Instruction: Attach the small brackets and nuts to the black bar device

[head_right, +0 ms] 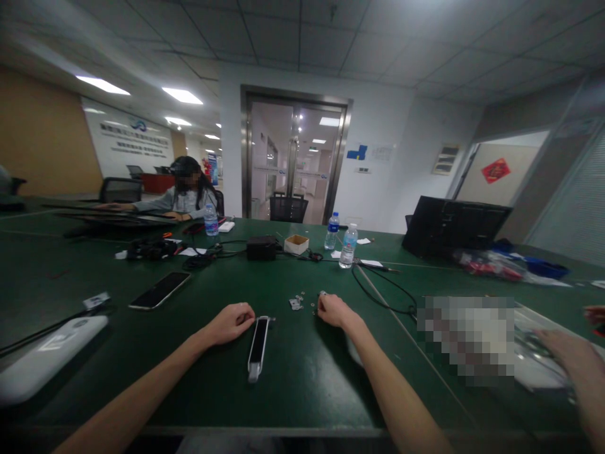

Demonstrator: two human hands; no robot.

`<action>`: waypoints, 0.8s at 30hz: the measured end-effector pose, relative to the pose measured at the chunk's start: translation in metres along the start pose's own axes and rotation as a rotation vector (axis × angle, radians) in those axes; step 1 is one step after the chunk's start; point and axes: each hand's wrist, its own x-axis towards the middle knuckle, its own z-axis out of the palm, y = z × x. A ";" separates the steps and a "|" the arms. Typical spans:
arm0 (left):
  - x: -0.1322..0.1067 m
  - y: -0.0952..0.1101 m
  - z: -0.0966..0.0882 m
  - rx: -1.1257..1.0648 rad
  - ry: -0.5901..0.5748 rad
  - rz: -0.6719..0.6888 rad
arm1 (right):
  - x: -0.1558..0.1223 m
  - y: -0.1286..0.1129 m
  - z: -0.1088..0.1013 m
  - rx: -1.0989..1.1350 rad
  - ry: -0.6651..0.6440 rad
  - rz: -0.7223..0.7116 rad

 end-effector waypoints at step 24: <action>-0.002 0.001 -0.001 -0.026 -0.027 -0.055 | -0.004 -0.016 -0.009 0.082 0.134 -0.117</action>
